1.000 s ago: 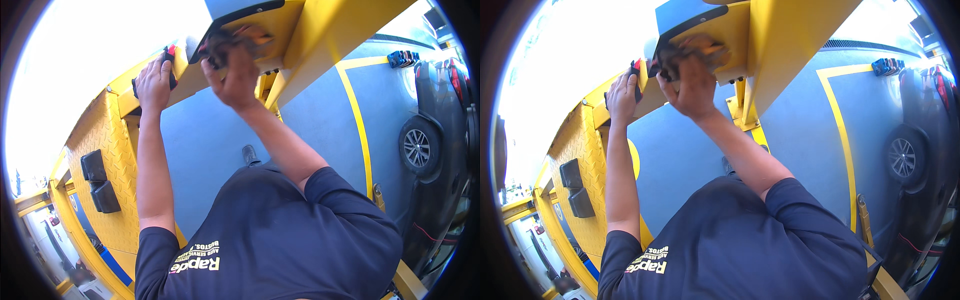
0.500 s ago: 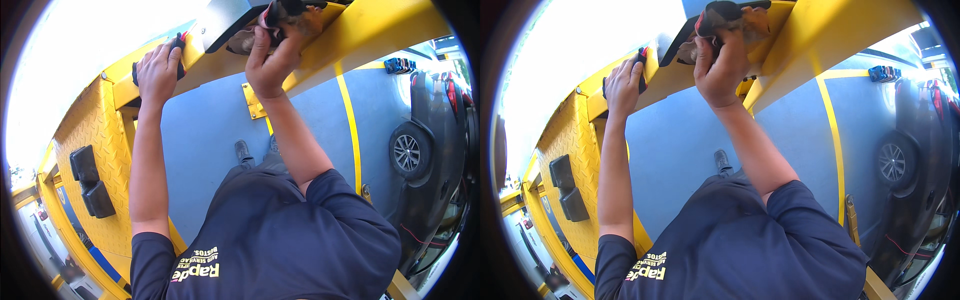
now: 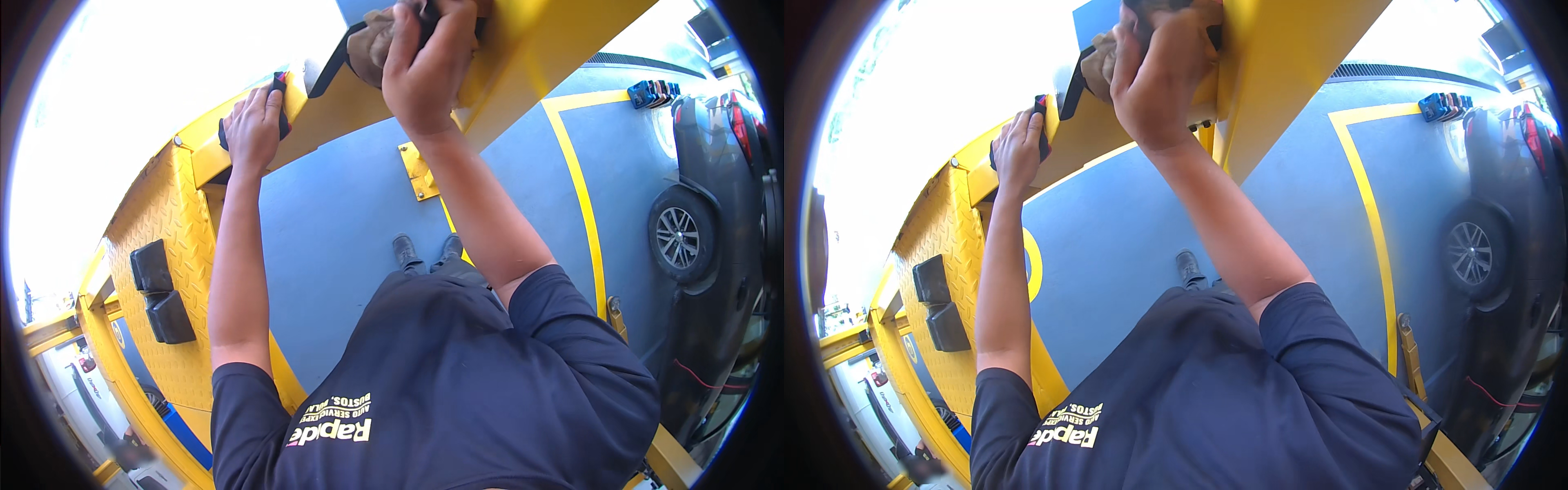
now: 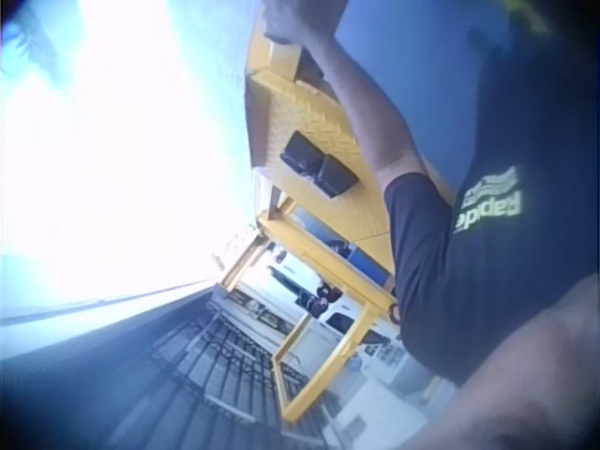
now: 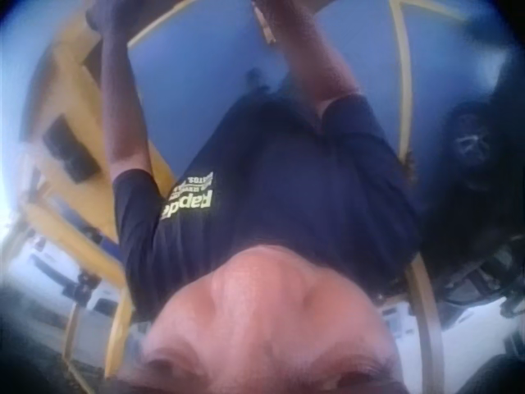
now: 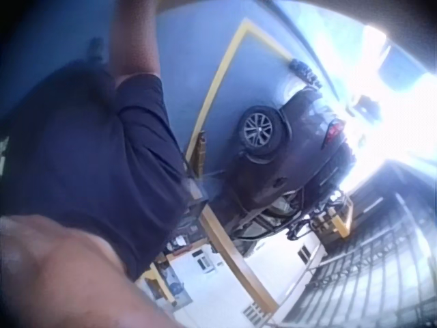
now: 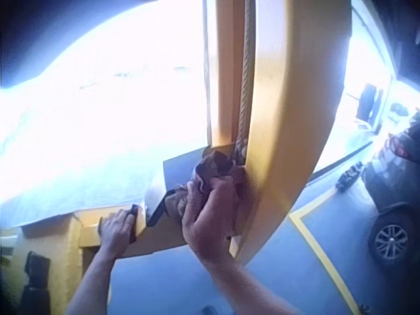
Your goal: The person wipes a yellow metal car lift platform and its surrounding beams using two cloths. They clean flat surfaces, textured diamond-plate sections, and vertical supports, moving around the lift to reach different areas.
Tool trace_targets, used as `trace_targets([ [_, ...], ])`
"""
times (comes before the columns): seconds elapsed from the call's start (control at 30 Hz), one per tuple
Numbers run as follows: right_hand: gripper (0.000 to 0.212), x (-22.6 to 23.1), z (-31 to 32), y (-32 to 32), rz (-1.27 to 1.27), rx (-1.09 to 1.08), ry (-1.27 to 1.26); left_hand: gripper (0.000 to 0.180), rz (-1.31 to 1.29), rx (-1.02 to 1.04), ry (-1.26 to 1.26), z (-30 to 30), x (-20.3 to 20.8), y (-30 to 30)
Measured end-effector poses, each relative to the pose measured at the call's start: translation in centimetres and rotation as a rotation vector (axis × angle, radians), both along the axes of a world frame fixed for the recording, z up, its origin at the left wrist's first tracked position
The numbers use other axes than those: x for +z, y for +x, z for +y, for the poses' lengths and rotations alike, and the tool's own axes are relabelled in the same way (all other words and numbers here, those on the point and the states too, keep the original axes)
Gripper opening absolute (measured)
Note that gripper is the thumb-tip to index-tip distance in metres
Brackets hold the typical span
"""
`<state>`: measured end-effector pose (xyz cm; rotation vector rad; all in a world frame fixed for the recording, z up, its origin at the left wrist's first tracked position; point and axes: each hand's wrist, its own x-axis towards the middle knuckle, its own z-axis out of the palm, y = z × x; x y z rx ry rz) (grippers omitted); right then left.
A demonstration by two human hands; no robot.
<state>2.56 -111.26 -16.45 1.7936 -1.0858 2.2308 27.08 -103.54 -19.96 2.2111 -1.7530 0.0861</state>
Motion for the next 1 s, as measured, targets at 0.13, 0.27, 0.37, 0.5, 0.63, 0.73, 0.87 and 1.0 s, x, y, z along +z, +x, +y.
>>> trace_targets([
  [0.13,0.019,-8.7,2.0,-0.4,0.244,0.070,0.052,0.053,-0.017,0.000,-0.032,-0.2,0.2,-0.9],
  [0.27,0.018,-13.0,3.9,1.2,0.224,0.188,0.222,0.053,-0.024,-0.001,-0.020,-0.1,0.0,-0.5],
  [0.37,0.017,-11.5,4.4,0.7,0.152,0.246,0.243,0.052,-0.032,-0.004,-0.040,0.1,-0.3,-0.3],
  [0.5,0.017,-4.6,1.9,0.4,-0.014,0.137,0.109,0.050,-0.062,-0.023,-0.072,0.1,-0.2,-0.1],
  [0.63,0.026,-2.5,-0.8,-0.1,-0.079,0.015,-0.011,0.049,-0.065,-0.045,-0.113,-0.1,-0.5,-0.3],
  [0.73,0.034,-4.3,-1.7,-1.0,-0.132,0.058,-0.017,0.048,-0.046,-0.059,-0.092,0.0,0.0,-0.7],
  [0.87,0.031,-3.1,-0.5,-1.1,-0.217,0.041,0.052,0.046,-0.046,-0.077,-0.128,0.3,-0.1,-0.6],
  [1.0,0.035,-5.1,0.8,1.2,-0.244,0.112,0.070,0.044,-0.051,-0.088,-0.184,0.5,-0.4,-1.0],
])
